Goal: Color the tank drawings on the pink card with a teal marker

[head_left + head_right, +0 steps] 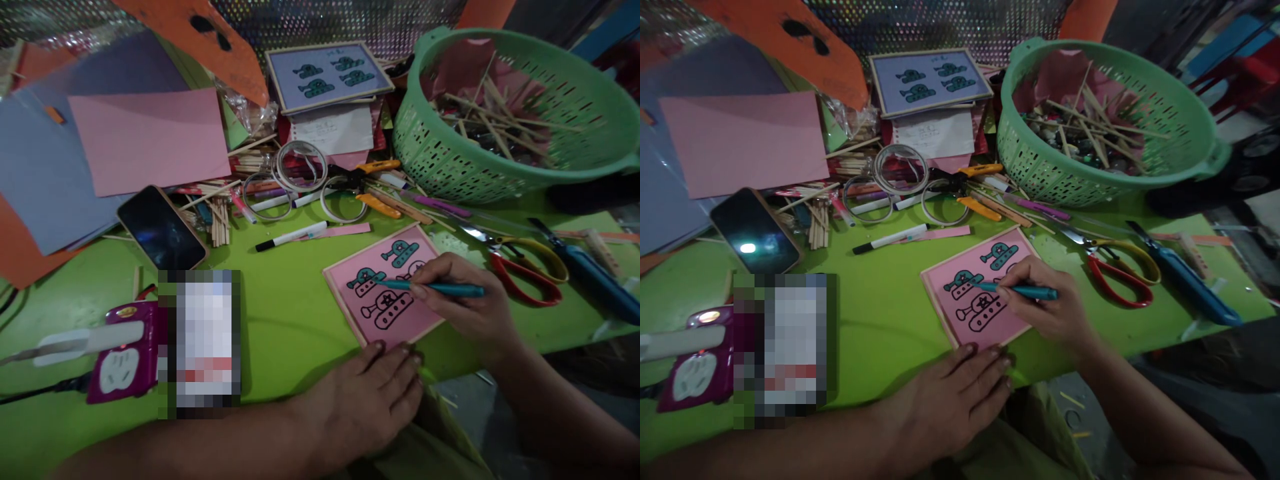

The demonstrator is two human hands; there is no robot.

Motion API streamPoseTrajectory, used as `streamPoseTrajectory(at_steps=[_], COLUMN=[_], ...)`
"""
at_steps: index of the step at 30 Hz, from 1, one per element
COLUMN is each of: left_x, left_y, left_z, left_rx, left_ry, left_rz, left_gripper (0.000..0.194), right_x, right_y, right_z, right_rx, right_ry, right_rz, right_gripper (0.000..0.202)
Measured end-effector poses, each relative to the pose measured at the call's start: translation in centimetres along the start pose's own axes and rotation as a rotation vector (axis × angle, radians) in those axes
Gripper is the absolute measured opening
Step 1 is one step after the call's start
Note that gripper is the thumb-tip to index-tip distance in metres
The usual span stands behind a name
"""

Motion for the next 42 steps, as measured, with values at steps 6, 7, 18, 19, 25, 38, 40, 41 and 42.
streamPoseTrajectory(at_steps=[6,7,18,19,25,38,40,41,42], left_x=[-0.04,-0.02,0.06,0.04,-0.02,-0.22,-0.13,-0.11,-0.11], left_y=[-0.03,-0.11,-0.26,-0.24,-0.03,0.40,0.20,0.18,0.19], left_z=[-0.12,-0.12,0.02,0.01,-0.07,-0.13,-0.07,-0.04,-0.04], left_rx=[0.037,0.034,-0.030,-0.023,0.038,0.072,0.030,0.018,0.013], left_ry=[0.016,0.016,-0.018,-0.015,0.009,0.028,0.011,0.003,-0.001], left_rz=[0.016,0.017,0.016,0.016,0.031,0.008,0.009,0.009,0.009], left_gripper=[0.044,0.044,0.043,0.044,0.045,0.047,0.046,0.045,0.045], right_x=[0.53,0.56,0.54,0.51,0.74,0.83,0.91,0.92,0.90], right_y=[0.17,0.19,0.67,0.71,0.44,0.14,0.37,0.47,0.56], right_z=[-0.18,-0.18,-0.16,-0.16,-0.20,-0.14,-0.15,-0.14,-0.13], right_rx=[0.018,0.021,0.068,0.072,0.039,0.008,0.036,0.048,0.058], right_ry=[-0.006,-0.006,-0.021,-0.020,-0.032,-0.067,-0.077,-0.079,-0.078], right_rz=[0.033,0.033,0.019,0.019,0.030,0.018,0.026,0.030,0.032], right_gripper=[0.015,0.015,0.015,0.015,0.013,0.012,0.011,0.011,0.010])
Point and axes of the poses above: each hand's wrist, its own z-axis away from the middle knuckle, its own y-axis out of the palm, x = y × z, the point moved 8 cm from there along -z, towards the middle knuckle, and after that the axes turned 9 degrees about x, right-handed, at the moved point
